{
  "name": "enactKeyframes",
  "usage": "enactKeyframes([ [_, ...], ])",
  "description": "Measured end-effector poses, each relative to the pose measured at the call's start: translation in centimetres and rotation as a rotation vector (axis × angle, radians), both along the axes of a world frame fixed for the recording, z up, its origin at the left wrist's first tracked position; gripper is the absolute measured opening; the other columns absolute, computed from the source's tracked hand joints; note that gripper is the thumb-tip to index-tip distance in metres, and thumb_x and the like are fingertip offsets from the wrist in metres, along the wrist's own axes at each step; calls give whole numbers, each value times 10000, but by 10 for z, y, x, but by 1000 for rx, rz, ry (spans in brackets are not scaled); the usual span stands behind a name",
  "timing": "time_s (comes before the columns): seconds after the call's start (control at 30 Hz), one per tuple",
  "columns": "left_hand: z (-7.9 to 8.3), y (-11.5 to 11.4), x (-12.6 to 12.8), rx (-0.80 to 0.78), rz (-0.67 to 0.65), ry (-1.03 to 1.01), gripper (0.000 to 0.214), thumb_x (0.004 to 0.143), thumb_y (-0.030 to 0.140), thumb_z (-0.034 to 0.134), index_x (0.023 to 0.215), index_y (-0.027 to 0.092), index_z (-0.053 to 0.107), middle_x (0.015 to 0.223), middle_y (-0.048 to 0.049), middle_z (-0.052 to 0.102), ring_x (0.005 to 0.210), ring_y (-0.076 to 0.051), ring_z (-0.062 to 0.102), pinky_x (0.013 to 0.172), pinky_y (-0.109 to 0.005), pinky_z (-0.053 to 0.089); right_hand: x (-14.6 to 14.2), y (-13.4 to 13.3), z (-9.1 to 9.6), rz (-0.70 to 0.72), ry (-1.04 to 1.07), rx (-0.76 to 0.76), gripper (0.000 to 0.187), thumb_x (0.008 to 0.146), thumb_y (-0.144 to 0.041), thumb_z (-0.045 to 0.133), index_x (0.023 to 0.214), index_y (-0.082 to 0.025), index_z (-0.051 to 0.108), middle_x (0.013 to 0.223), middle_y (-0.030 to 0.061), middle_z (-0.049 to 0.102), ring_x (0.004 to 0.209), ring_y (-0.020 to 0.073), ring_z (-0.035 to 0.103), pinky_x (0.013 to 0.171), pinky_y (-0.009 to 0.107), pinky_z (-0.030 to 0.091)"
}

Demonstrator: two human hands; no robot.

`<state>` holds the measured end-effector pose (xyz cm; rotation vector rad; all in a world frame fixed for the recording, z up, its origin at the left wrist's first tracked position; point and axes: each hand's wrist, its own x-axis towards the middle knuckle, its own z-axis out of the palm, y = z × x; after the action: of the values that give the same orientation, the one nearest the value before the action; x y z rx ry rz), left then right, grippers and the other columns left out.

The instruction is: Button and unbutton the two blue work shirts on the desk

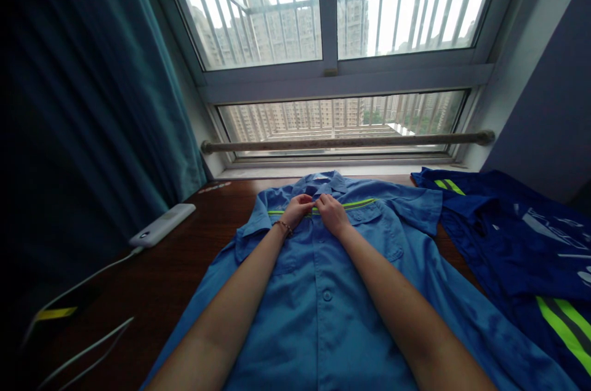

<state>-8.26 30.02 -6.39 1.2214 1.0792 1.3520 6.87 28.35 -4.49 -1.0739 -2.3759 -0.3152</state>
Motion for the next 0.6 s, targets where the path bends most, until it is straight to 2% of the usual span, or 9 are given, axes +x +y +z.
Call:
enactKeyframes([
  [0.17,-3,3,4,68,62,131,245,553,206,692,717,123,530,592,32,509,518,-85,462,495,-203,362,0,3,-2,-25,17,-13,180,879,-159,376,863,-144,555,902,92,517,870,205,452,760,284,380],
  [0.33,-5,4,13,184,208,312,128,593,91,620,647,133,512,552,44,472,518,-88,432,513,-206,335,-1,6,-4,-43,33,-35,203,892,-187,359,837,-147,551,884,87,520,870,196,458,777,271,376],
  [0.47,0,-3,18,270,289,435,91,640,68,571,652,144,523,575,34,488,554,-107,456,549,-220,344,-3,6,-3,-61,36,-56,196,889,-189,367,826,-149,548,873,83,532,860,191,465,772,265,374],
  [0.6,6,-11,22,342,299,505,93,678,67,539,659,159,537,624,23,523,609,-120,480,602,-234,358,-4,5,-2,-94,36,-70,176,877,-174,386,807,-146,545,858,82,545,847,195,477,754,266,372],
])
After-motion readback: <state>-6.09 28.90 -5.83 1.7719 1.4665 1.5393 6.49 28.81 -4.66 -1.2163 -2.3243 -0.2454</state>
